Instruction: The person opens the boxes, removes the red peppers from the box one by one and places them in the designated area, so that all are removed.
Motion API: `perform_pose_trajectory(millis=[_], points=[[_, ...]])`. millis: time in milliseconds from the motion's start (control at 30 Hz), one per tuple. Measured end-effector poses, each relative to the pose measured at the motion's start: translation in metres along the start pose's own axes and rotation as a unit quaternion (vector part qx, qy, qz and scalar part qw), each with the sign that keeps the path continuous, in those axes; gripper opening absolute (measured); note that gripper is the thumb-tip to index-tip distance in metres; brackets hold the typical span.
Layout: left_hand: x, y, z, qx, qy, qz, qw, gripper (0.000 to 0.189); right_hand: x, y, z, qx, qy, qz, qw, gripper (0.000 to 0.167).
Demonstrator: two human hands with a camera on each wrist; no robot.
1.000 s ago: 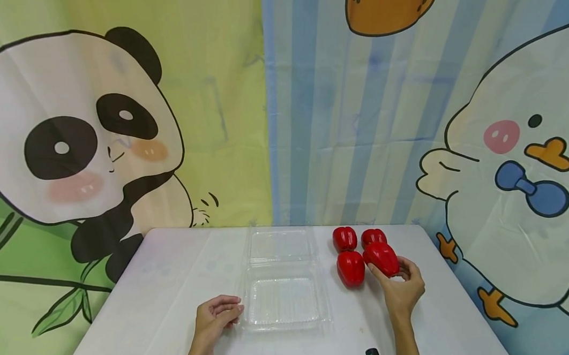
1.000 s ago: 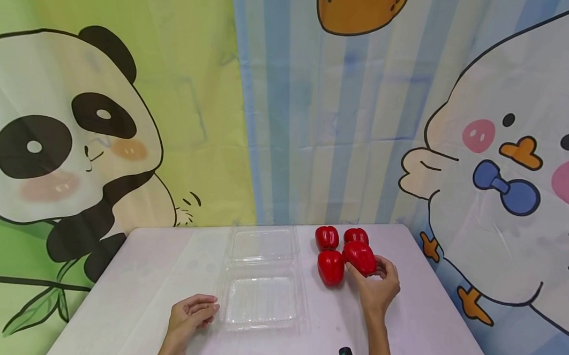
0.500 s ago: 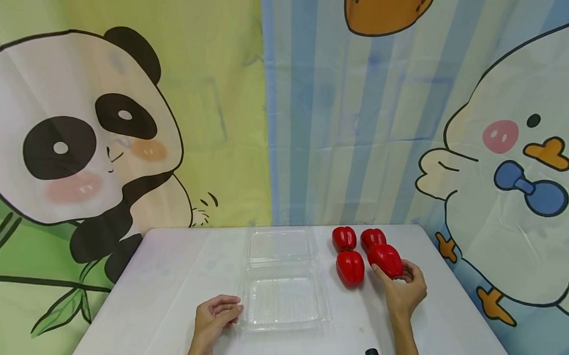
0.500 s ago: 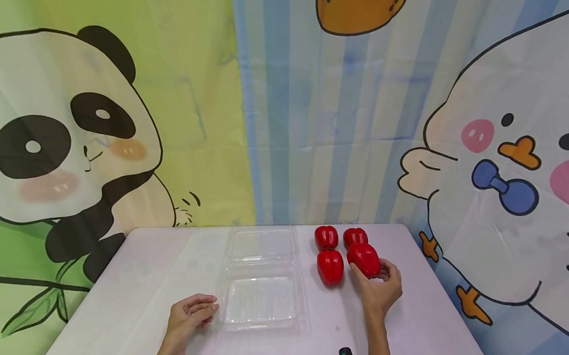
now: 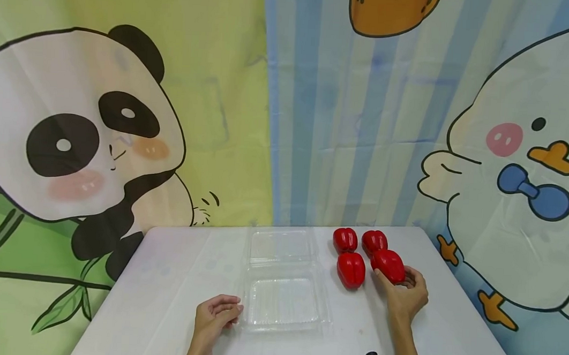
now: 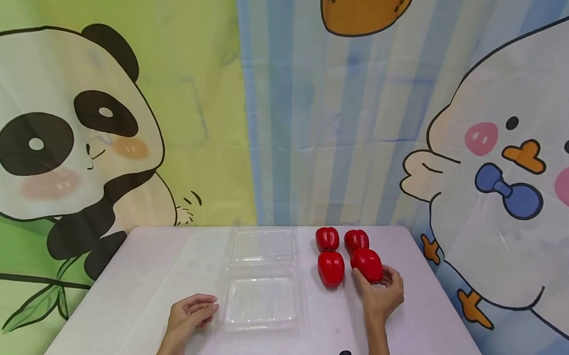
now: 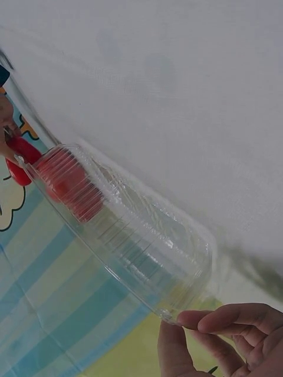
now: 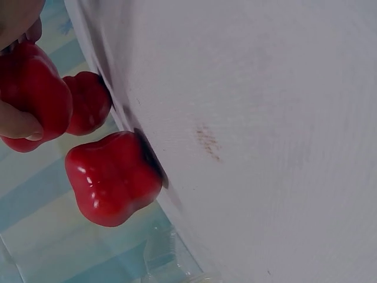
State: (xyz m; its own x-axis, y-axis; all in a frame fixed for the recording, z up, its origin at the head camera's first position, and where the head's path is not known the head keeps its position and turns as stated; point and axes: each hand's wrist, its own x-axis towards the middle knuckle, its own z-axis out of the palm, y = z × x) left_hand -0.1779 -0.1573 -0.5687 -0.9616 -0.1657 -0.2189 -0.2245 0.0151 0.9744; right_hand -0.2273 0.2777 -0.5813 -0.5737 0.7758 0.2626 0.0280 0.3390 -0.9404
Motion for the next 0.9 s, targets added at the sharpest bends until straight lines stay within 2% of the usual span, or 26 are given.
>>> perform_pose_trajectory(millis=[333,667,900], points=[[0.0017,-0.0013,-0.0002,-0.001,0.002,-0.003,1.0000,0.031,0.0015,0.0050,0.0008,0.003,-0.002,0.000,1.0000,0.071],[0.0028,0.0019,0.0009,-0.003,-0.001,-0.003,1.0000,0.032,0.0028,0.0036,0.0003,-0.017,-0.024,0.031,0.9991,0.074],[0.0034,-0.0008,-0.0003,-0.002,-0.001,-0.006,1.0000,0.032,0.0011,0.0028,0.0004,-0.019,-0.027,0.051,0.9982,0.075]])
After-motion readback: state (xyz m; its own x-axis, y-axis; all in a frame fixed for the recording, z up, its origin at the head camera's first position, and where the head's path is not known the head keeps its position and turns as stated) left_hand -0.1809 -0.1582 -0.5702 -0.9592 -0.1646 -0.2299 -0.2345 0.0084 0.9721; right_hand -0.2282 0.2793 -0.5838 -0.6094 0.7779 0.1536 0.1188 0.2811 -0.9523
